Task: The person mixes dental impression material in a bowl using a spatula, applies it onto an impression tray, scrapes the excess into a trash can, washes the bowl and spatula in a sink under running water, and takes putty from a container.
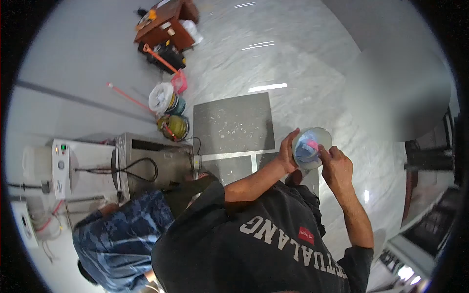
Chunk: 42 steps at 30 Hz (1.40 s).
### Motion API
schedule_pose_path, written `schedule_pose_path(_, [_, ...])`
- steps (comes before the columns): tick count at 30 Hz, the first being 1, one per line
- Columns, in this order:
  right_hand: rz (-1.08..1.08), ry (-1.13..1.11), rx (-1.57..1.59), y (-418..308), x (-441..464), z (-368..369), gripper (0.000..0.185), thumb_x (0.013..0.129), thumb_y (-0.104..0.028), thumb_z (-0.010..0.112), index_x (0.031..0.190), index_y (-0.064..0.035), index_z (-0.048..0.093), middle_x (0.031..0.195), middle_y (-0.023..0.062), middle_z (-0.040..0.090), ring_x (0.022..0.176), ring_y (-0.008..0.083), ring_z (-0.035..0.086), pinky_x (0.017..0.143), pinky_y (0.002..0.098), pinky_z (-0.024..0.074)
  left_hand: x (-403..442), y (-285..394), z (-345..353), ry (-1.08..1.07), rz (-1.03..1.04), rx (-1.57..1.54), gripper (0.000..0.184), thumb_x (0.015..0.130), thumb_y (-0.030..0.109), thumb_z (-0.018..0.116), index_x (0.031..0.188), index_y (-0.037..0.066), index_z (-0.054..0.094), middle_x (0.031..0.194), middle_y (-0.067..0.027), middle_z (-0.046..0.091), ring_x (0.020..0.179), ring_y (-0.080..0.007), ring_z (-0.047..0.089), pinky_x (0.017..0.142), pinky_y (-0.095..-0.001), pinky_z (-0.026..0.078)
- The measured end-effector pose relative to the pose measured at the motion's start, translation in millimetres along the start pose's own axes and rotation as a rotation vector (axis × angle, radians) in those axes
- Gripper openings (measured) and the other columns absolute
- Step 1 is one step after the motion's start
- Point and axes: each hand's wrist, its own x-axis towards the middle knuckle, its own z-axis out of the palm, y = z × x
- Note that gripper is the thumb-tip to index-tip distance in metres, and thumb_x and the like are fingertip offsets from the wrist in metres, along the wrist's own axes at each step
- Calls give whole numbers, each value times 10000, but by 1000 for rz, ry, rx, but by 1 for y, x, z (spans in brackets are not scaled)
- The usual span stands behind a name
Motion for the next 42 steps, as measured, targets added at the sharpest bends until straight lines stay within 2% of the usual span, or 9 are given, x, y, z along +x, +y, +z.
schedule_pose_path(11, [-554, -290, 128, -61, 229, 56, 437, 840, -89, 600, 1273, -139, 574, 784, 112, 624, 631, 285, 671, 511, 397, 519, -11, 180, -53, -26, 663, -38, 669, 914, 560, 455, 1314, 33, 557, 1272, -162, 618, 1175, -326, 598, 1025, -505, 457])
schedule_pose_path(20, [-563, -302, 144, -171, 405, 105, 464, 850, -141, 596, 1313, -157, 565, 815, 139, 639, 643, 310, 673, 525, 435, 528, -38, 373, -115, 214, 902, -50, 613, 902, 529, 481, 1289, 62, 572, 1239, -127, 617, 1131, -301, 603, 1001, -472, 465])
schedule_pose_path(22, [-456, -12, 146, -190, 448, 129, 452, 864, -156, 614, 1312, -216, 586, 818, 95, 656, 624, 261, 658, 498, 385, 514, -47, 413, -136, 292, 870, -99, 652, 890, 555, 476, 1311, 64, 564, 1255, -124, 609, 1177, -307, 577, 1038, -493, 430])
schedule_pose_path(25, [-545, -223, -29, -218, 494, 166, 544, 835, -133, 581, 1376, -166, 527, 844, 102, 670, 755, 281, 692, 566, 411, 541, -65, 472, -115, -221, 880, 33, 705, 899, 560, 450, 1345, 20, 538, 1344, -188, 569, 1242, -363, 538, 1076, -538, 385])
schedule_pose_path(28, [-623, -316, 148, -246, 532, 131, 556, 826, -138, 597, 1375, -134, 510, 905, 139, 655, 757, 315, 692, 587, 444, 546, -40, 514, -207, 387, 1205, 428, 612, 929, 513, 496, 1330, 51, 505, 1256, -138, 589, 1205, -282, 550, 1058, -466, 416])
schedule_pose_path(33, [-626, -254, 222, -270, 615, 162, 507, 828, -120, 592, 1332, -134, 541, 958, 156, 632, 743, 333, 682, 589, 447, 539, -61, 580, -173, 144, 1103, 46, 676, 935, 480, 561, 1415, 43, 373, 1367, -143, 501, 1198, -315, 547, 1030, -502, 437])
schedule_pose_path(35, [-741, -356, 293, -281, 636, 179, 490, 819, -110, 598, 1307, -129, 555, 979, 152, 624, 740, 339, 679, 594, 440, 538, -53, 596, -185, 383, 1581, 860, 730, 889, 317, 652, 1464, 87, 266, 1408, -171, 450, 1207, -337, 532, 1064, -494, 411])
schedule_pose_path(38, [-595, -190, 358, -305, 696, 157, 454, 814, -109, 600, 1267, -124, 572, 927, 155, 635, 755, 354, 680, 623, 450, 539, -37, 649, -183, 407, 1698, 804, 605, 903, 505, 525, 1351, 100, 493, 1323, -141, 552, 1196, -310, 544, 1006, -484, 443])
schedule_pose_path(42, [-879, -441, 272, -336, 770, 203, 424, 829, -130, 587, 1253, -130, 578, 928, 170, 639, 772, 361, 682, 643, 478, 533, -50, 738, -174, 249, 1095, -81, 638, 899, 551, 450, 1308, 71, 545, 1276, -126, 594, 1157, -308, 567, 967, -472, 460])
